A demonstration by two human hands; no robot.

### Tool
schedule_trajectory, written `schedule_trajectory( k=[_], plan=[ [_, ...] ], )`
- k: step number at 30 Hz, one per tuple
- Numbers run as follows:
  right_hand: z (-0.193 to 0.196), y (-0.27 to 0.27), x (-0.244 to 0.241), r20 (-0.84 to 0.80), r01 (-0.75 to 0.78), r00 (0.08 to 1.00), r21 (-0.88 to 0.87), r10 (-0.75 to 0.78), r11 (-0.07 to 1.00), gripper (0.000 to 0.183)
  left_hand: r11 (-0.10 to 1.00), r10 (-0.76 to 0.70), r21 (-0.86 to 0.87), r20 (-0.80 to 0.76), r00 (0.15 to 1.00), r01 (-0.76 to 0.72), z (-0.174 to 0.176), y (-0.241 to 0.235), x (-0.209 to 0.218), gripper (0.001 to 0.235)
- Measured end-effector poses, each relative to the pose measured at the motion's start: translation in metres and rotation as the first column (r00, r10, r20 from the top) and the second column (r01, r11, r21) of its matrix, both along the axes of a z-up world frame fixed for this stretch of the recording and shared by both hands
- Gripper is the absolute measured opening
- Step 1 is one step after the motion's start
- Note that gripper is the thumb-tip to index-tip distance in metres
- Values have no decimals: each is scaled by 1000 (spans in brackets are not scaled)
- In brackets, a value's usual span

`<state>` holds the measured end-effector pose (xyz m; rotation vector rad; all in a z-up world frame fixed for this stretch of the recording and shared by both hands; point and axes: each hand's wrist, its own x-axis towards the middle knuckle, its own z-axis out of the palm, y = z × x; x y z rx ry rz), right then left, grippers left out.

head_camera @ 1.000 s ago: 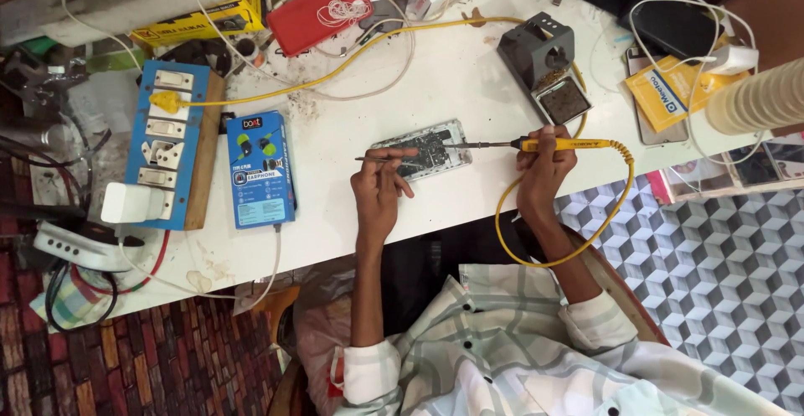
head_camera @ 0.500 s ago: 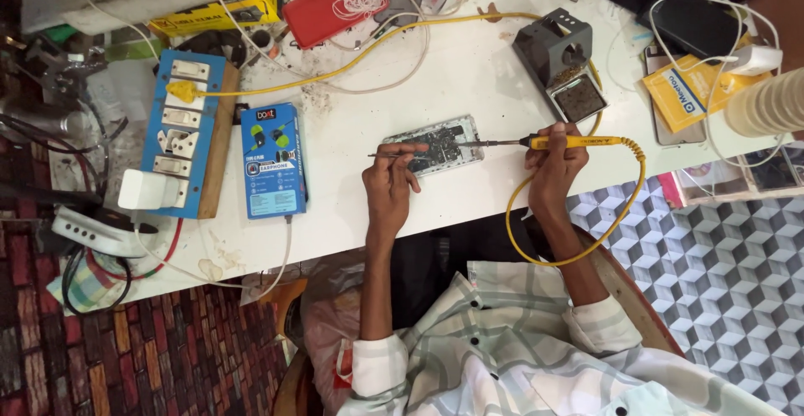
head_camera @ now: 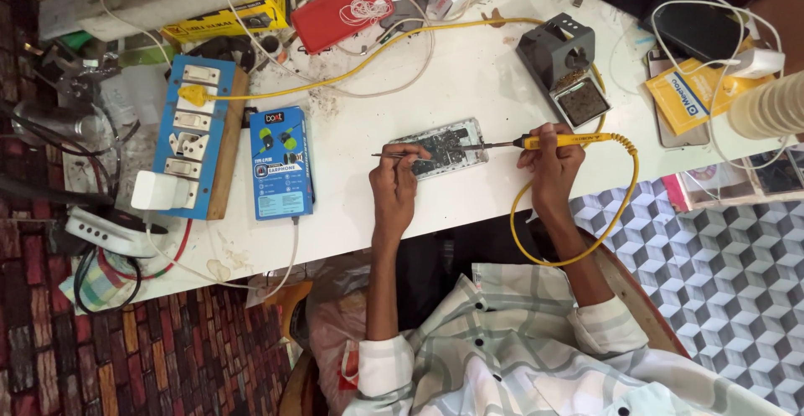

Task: The person uses a soldering iron and tweezers to work on a disassembled smartphone motherboard. They repeatedly apply the soldering iron to various points on the board while using tweezers to hold or adjust components. The task continues throughout the clip without a visible final state.

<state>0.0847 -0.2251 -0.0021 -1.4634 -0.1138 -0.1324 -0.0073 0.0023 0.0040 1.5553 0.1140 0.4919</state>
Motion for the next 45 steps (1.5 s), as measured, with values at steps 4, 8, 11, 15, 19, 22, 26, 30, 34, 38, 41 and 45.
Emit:
schedule_trajectory(
  k=[4, 8, 11, 15, 19, 22, 26, 30, 34, 38, 41, 45],
  plan=[
    [1, 1, -1, 17, -4, 1000, -35, 5, 999, 33, 1000, -9, -13, 18, 1000, 9, -2, 1, -1, 18],
    [2, 1, 0, 18, -1, 1000, -38, 1, 999, 33, 1000, -4, -3, 2, 1000, 4, -3, 1, 0, 19],
    [2, 1, -1, 9, 14, 1000, -33, -13, 999, 33, 1000, -7, 11, 9, 1000, 6, -3, 2, 2, 21],
    [0, 0, -2, 4, 15, 1000, -5, -15, 1000, 32, 1000, -6, -1, -10, 1000, 6, -2, 1, 1, 22],
    [-1, 0, -2, 0, 25, 1000, 22, -25, 999, 31, 1000, -8, 5, 30, 1000, 8, -1, 1, 1, 23],
    [0, 0, -3, -7, 24, 1000, 21, -24, 999, 31, 1000, -10, 3, 24, 1000, 10, -1, 1, 0, 22],
    [3, 1, -3, 14, 18, 1000, -24, -17, 1000, 33, 1000, 3, 5, -4, 1000, -3, -1, 1, 0, 19],
    [6, 1, -3, 2, 0, 1000, -41, 0, 999, 33, 1000, 5, -17, -5, 1000, -5, 0, 0, 1, 18],
    [4, 0, -2, 13, -4, 1000, -27, 5, 1000, 33, 1000, 12, 22, 13, 1000, -12, 1, 1, 0, 18],
    [1, 0, -1, -4, -1, 1000, -9, 1, 1000, 33, 1000, 2, 0, -8, 1000, -2, 2, 1, 0, 17],
    [0, 0, 1, -7, -4, 1000, -5, 4, 1000, 34, 1000, 2, -9, 9, 1000, -2, 2, 1, 1, 16],
    [-1, 0, -1, 15, -23, 1000, -20, 24, 1000, 34, 1000, 1, -13, 23, 1000, -1, 1, 1, 0, 16]
  ],
)
